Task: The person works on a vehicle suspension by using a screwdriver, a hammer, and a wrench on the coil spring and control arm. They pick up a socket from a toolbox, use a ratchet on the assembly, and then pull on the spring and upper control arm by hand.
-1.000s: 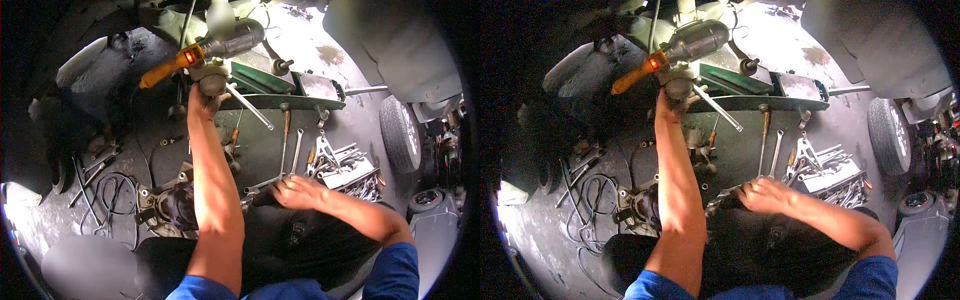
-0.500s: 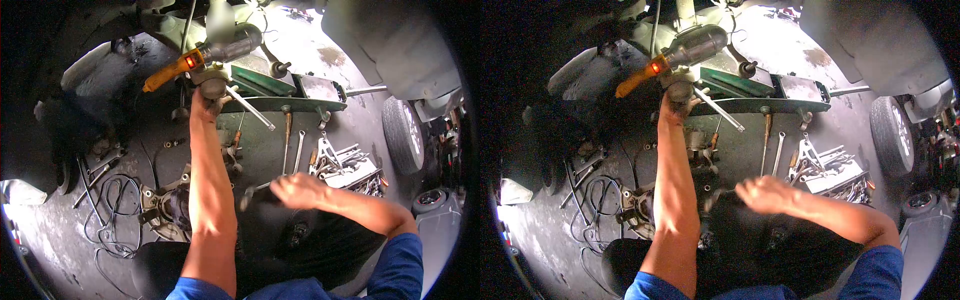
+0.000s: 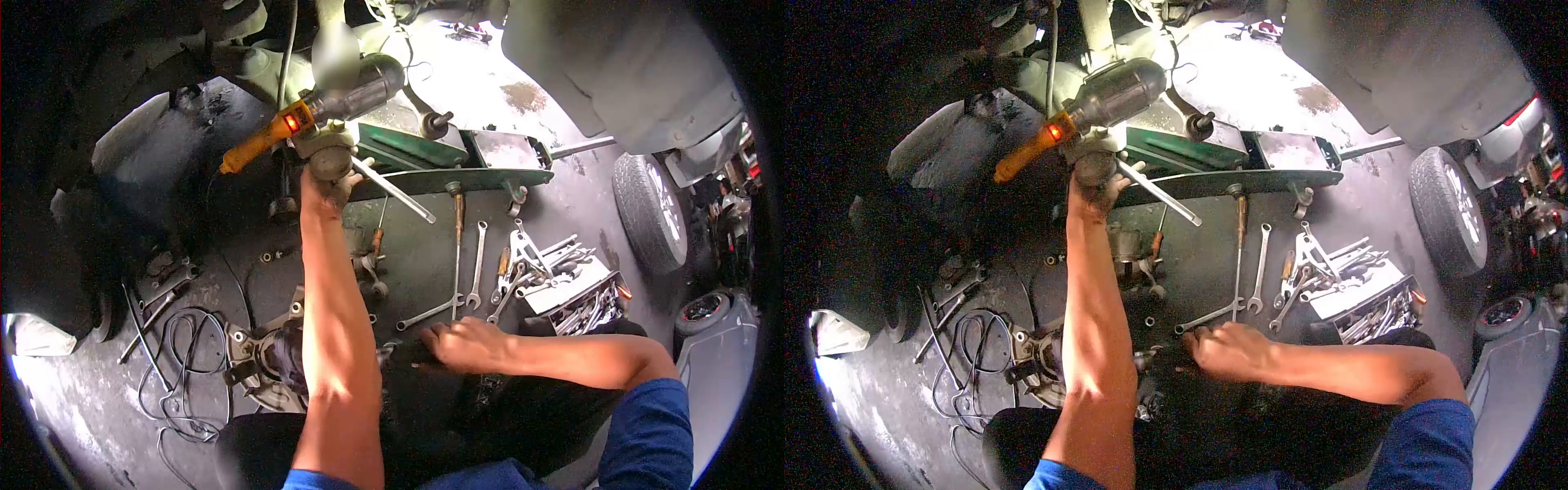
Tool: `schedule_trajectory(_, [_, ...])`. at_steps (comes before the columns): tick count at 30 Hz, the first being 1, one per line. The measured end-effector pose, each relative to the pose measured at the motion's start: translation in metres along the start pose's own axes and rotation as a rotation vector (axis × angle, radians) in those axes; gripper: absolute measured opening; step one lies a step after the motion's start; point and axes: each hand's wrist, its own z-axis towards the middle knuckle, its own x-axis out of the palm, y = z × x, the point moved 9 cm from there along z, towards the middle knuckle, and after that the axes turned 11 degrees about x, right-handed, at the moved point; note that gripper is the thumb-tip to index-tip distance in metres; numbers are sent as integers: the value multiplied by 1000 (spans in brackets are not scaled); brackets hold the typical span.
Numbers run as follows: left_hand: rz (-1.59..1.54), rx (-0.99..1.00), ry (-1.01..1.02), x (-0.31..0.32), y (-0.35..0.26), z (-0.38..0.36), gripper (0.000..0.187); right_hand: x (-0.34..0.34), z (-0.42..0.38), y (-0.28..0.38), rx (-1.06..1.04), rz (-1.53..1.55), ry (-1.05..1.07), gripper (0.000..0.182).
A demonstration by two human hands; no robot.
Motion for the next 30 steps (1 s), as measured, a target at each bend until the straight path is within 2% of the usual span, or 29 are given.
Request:
schedule_trajectory(3, [3,-10,25,-6,2,5,32,-10,1,10,-164,-140,-117,23])
schedule_trajectory(4, [-11,-30,46,-15,6,12,32,-30,0,16,-215,-186,-216,18])
schedule_trajectory(5, [-30,-68,25,-27,12,19,34,-35,2,17,-288,-238,-227,15])
schedule_trajectory(7, [-12,-9,-14,-3,3,5,34,-31,15,-11,-292,-312,-178,18])
schedule_trajectory(9, [-1,32,-19,8,1,0,34,-40,31,-76,-59,-59,-208,26])
schedule_trajectory(11, [64,71,40,3,0,0,35,-45,42,-158,471,81,-182,35])
schedule_trajectory(12, [128,95,108,-10,5,8,37,-42,43,-141,334,-80,-114,39])
schedule_trajectory(13, [0,44,51,-11,5,7,38,-28,34,-126,376,27,-67,45])
schedule_trajectory(14, [-128,-1,-13,-11,4,6,40,-4,29,-110,343,20,27,42])
schedule_trajectory(15, [-98,-14,-33,-7,4,5,37,18,23,-97,316,13,116,39])
schedule_trajectory(17, [-44,-32,-80,-8,6,3,32,18,4,-33,-76,-26,-28,31])
schedule_trajectory(19, [-83,2,-35,-10,4,7,34,22,-13,13,-255,47,-91,12])
schedule_trajectory(21, [-25,55,-24,-1,1,8,35,31,-7,1,-387,-222,-26,11])
schedule_trajectory(22, [67,102,82,10,3,14,35,33,2,-18,-444,-367,5,10])
schedule_trajectory(23, [167,136,177,14,3,9,35,32,10,-23,-348,-315,17,13])
schedule_trajectory(24, [185,116,143,11,2,10,35,30,17,-30,-251,-261,23,15])
schedule_trajectory(26, [219,74,74,0,2,8,36,-16,38,-79,208,82,-19,26])
schedule_trajectory(27, [195,-52,-33,-1,5,8,36,-30,37,-103,448,269,-60,31])
schedule_trajectory(28, [156,-10,12,3,2,7,36,-12,32,-79,283,185,0,36])
schedule_trajectory(29, [115,30,58,5,0,6,36,9,26,-54,175,8,-37,37])
schedule_trajectory(30, [125,74,82,9,0,3,36,22,19,-41,273,230,70,19])
